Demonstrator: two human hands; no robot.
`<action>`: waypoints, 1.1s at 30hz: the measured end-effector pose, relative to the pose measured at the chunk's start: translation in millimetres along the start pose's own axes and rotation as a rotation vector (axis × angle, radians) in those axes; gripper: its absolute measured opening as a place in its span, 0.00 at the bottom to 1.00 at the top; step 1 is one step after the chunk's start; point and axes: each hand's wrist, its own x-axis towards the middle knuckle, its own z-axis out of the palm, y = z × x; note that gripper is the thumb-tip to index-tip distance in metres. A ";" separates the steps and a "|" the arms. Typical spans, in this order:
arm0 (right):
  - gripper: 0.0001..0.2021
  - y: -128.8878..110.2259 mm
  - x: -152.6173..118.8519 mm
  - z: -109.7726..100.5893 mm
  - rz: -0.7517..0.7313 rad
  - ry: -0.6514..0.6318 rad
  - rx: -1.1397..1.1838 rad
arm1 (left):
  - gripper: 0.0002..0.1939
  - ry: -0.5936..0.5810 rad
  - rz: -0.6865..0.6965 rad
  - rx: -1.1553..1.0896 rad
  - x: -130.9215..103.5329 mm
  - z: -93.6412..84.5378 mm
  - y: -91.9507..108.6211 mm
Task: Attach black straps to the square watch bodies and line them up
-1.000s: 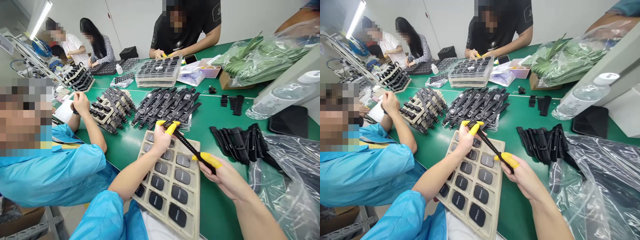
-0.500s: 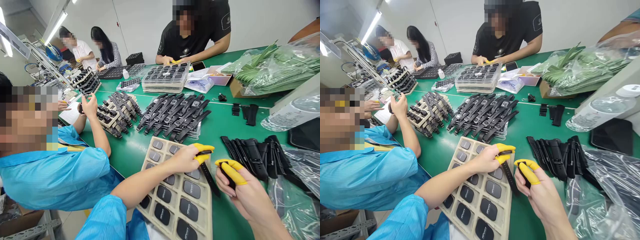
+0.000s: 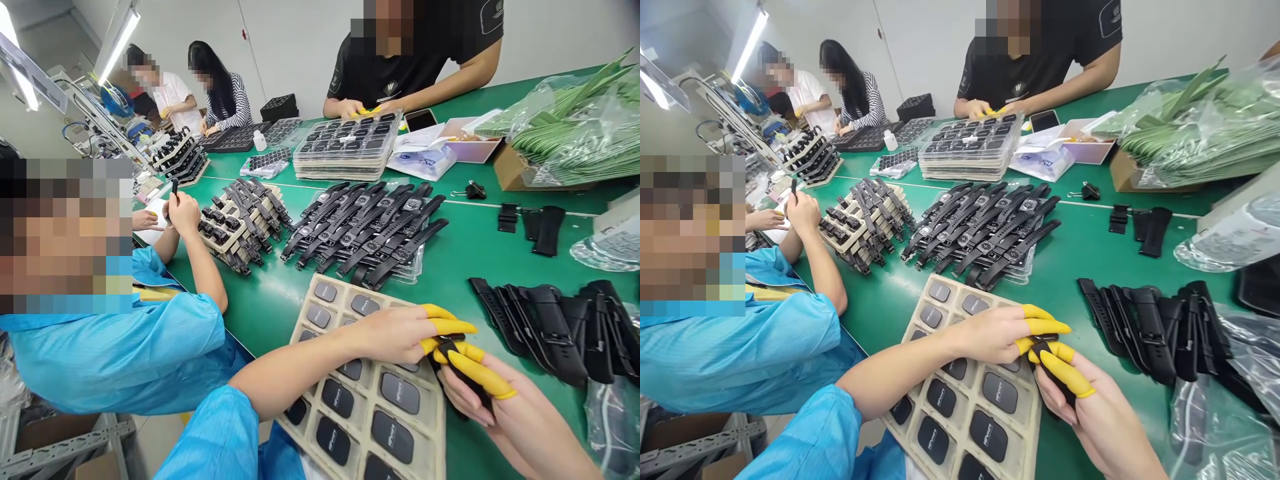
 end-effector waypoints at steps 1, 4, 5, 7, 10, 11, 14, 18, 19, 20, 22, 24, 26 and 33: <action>0.24 0.3 0.8 -1.2 0.012 -0.009 0.012 | 0.29 -0.004 0.008 0.001 0.0 -1.1 0.3; 0.21 0.8 3.1 -4.2 0.019 -0.008 0.073 | 0.28 -0.006 0.007 -0.011 -0.4 -2.6 0.2; 0.21 0.7 3.6 -4.5 0.018 -0.005 0.092 | 0.28 -0.001 -0.001 -0.017 -0.6 -2.3 -0.2; 0.21 -0.1 4.3 -3.6 0.006 0.006 0.122 | 0.28 0.015 -0.021 -0.025 -0.7 -0.5 -0.8; 0.22 -1.6 4.5 -0.9 -0.016 0.023 0.160 | 0.28 0.028 -0.028 -0.022 0.0 1.9 -0.1; 0.22 -2.0 4.6 -0.6 -0.018 0.026 0.177 | 0.28 0.028 -0.024 -0.016 0.5 1.8 0.8; 0.23 -2.1 5.5 -2.7 -0.013 0.032 0.217 | 0.27 0.011 -0.006 0.023 2.0 -2.1 5.5; 0.25 0.0 7.2 -4.4 -0.044 0.028 0.173 | 0.25 -0.009 0.028 0.019 2.1 -9.5 11.6; 0.26 0.8 7.7 -3.3 -0.068 0.035 0.152 | 0.24 -0.005 0.032 0.027 1.9 -10.2 12.6; 0.27 1.6 8.2 -1.7 -0.097 0.048 0.130 | 0.24 0.000 0.034 0.053 1.6 -10.2 13.3; 0.28 3.2 9.6 1.4 -0.156 0.072 0.090 | 0.24 0.012 0.037 0.146 1.1 -8.7 14.1; 0.28 4.9 11.2 2.6 -0.194 0.078 0.064 | 0.24 0.016 0.058 0.243 0.7 -6.5 14.3; 0.27 6.9 12.8 0.8 -0.199 0.066 0.048 | 0.22 0.017 0.083 0.300 0.3 -5.1 14.1; 0.24 11.8 15.8 -7.4 -0.258 -0.028 -0.001 | 0.21 -0.053 0.102 0.293 1.7 -7.6 9.8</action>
